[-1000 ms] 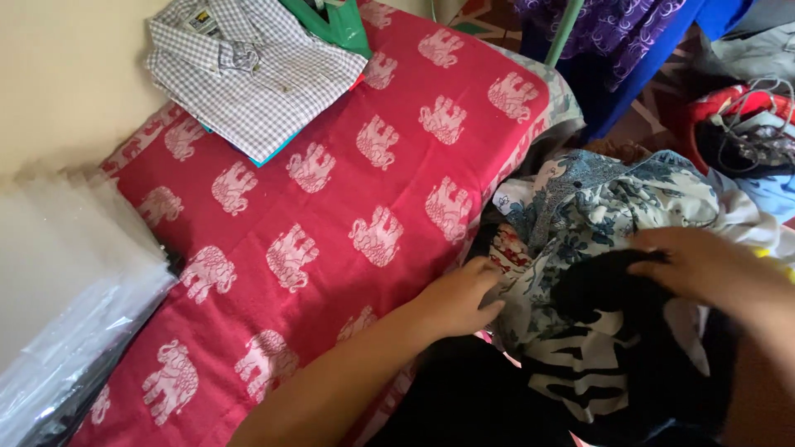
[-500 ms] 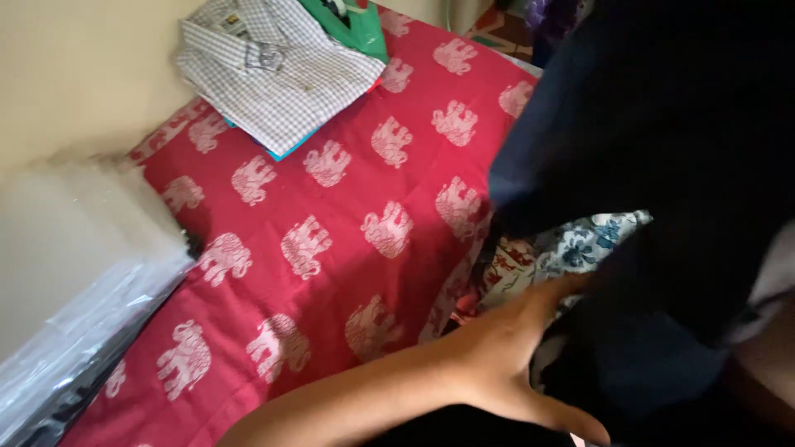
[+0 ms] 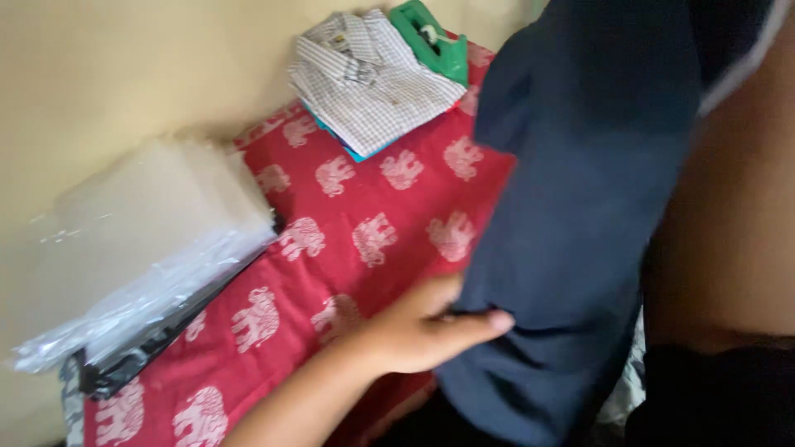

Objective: Folding a checkered shirt and a dark blue uniform top on a work surface.

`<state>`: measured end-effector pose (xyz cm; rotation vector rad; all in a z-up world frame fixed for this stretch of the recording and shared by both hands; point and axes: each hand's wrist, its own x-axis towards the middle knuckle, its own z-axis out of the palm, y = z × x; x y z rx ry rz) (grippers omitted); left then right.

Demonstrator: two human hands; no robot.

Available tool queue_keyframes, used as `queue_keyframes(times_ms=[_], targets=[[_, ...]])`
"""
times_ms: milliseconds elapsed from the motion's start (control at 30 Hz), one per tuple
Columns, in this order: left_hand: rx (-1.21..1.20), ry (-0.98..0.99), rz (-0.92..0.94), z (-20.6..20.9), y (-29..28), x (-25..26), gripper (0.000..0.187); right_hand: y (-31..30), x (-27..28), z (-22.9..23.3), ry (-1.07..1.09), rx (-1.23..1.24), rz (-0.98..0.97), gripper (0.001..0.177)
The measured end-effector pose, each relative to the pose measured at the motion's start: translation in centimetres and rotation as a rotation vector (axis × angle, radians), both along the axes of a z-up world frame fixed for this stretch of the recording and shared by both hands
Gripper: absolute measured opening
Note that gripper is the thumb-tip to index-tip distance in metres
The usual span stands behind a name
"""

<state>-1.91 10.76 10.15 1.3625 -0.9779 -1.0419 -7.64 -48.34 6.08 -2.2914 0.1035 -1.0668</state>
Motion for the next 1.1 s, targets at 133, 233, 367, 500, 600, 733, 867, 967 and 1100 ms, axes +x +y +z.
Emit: queue_keyframes(times_ms=[133, 233, 367, 500, 600, 733, 867, 967, 1100], targets=[[-0.213, 0.016, 0.319, 2.7, 6.8, 3.3, 0.058, 13.2, 11.6, 6.4, -0.098, -0.048, 0.057, 0.017], [-0.247, 0.069, 0.590, 4.1, 12.6, 5.3, 0.051, 24.7, 17.3, 10.3, -0.175, -0.082, 0.114, 0.017], [0.119, -0.136, 0.898, 5.2, 18.1, 7.1, 0.029, 34.8, 20.9, 11.8, -0.268, -0.126, 0.180, 0.018], [0.489, -0.335, 0.996, -2.0, 23.0, 11.2, 0.040, 40.4, 20.1, 7.4, 0.519, 0.001, 0.399, 0.059], [0.887, -0.678, 0.995, -2.9, 23.2, 9.6, 0.072, 44.1, 18.1, 4.4, 0.834, -0.166, 0.517, 0.051], [0.501, -1.049, 0.570, -0.8, 20.3, 3.7, 0.067, 49.6, 13.4, 4.5, 1.284, -0.524, 0.635, 0.097], [0.879, -1.203, 0.296, -3.8, 17.9, 0.9, 0.089, 52.4, 10.0, 1.4, 1.165, -0.999, 0.712, 0.108], [0.851, -1.250, 0.383, -6.7, 19.0, 2.5, 0.059, 51.2, 10.3, -2.9, 0.675, -0.928, 0.738, 0.052], [0.712, -1.183, 0.469, -4.4, 20.9, 4.1, 0.027, 50.8, 12.5, -1.3, 0.474, -0.789, 0.797, 0.011]])
